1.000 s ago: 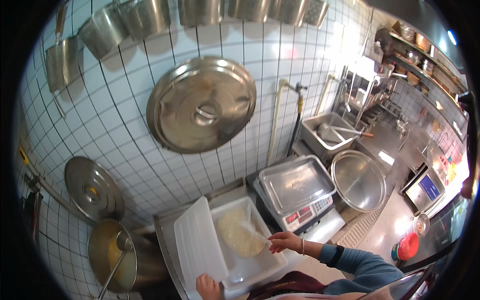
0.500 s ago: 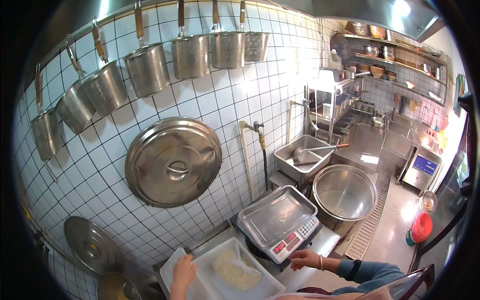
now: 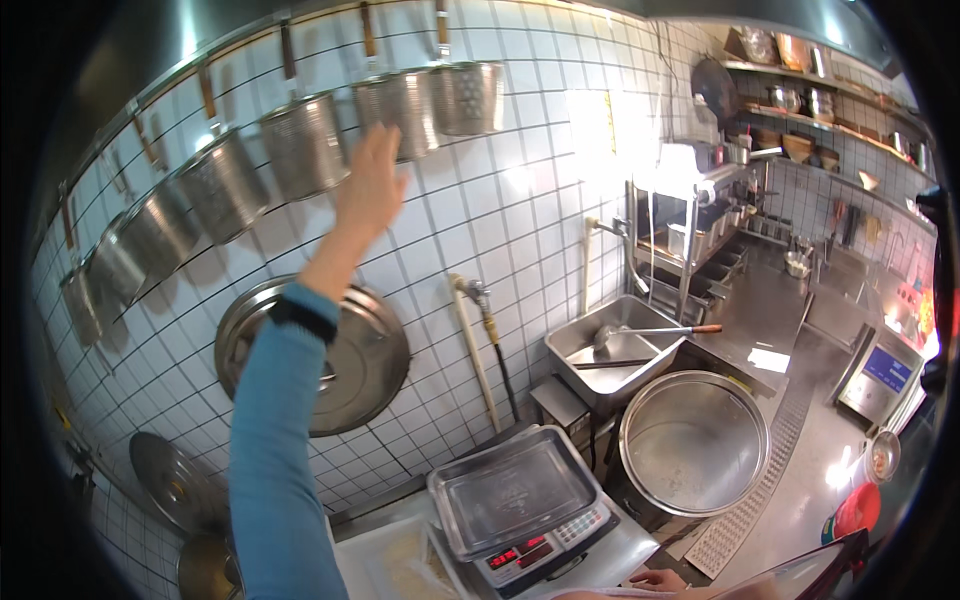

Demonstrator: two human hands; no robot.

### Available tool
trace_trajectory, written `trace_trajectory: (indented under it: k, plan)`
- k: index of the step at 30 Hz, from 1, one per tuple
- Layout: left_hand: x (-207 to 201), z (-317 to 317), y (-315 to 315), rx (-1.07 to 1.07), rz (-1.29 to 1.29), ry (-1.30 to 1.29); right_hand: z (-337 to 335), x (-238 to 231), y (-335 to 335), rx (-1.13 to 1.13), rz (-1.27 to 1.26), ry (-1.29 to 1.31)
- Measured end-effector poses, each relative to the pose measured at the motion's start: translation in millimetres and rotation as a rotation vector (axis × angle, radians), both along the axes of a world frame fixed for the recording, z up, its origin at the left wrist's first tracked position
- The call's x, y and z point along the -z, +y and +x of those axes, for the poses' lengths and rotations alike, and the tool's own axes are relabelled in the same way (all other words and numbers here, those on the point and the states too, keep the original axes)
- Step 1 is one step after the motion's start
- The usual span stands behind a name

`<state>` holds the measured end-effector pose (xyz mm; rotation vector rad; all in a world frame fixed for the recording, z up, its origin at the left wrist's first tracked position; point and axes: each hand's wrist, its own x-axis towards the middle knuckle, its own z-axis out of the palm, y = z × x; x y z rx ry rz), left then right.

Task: The person peels hard-boiled eggs one by one, rinses them under running water, and places them into a metal bowl. The person then transfers a cooked mixture from a pot into a bowl, retrieves a container of noodles from a refrigerator, and weighs a portion of noodles on a digital scale.

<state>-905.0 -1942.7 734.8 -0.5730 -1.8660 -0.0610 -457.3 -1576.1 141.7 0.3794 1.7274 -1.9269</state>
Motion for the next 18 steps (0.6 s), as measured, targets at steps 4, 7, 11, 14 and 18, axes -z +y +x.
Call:
trace_trajectory:
  k: [4, 7, 11, 14, 18]
  plan:
    - [-77.7, -69.3, 78.9, -0.136, -0.008, -0.014, -15.4, 25.7, 77.8, 0.131, 0.016, -0.124]
    - [-104.8, -123.3, 136.4, -0.219, -0.016, -0.031, -26.3, 37.2, 135.1, 0.125, 0.105, -0.098]
    - [-129.1, -174.3, 173.6, -0.301, -0.137, 0.006, -35.5, 51.7, 183.2, 0.219, 0.034, -0.196]
    - [-137.3, -200.7, 176.1, -0.454, 0.038, -0.287, -34.1, 43.8, 195.6, 0.228, 0.048, -0.213]
    - [-139.3, -219.1, 172.1, -0.206, 0.283, -0.028, -36.3, -4.1, 199.4, 0.214, 0.125, -0.144]
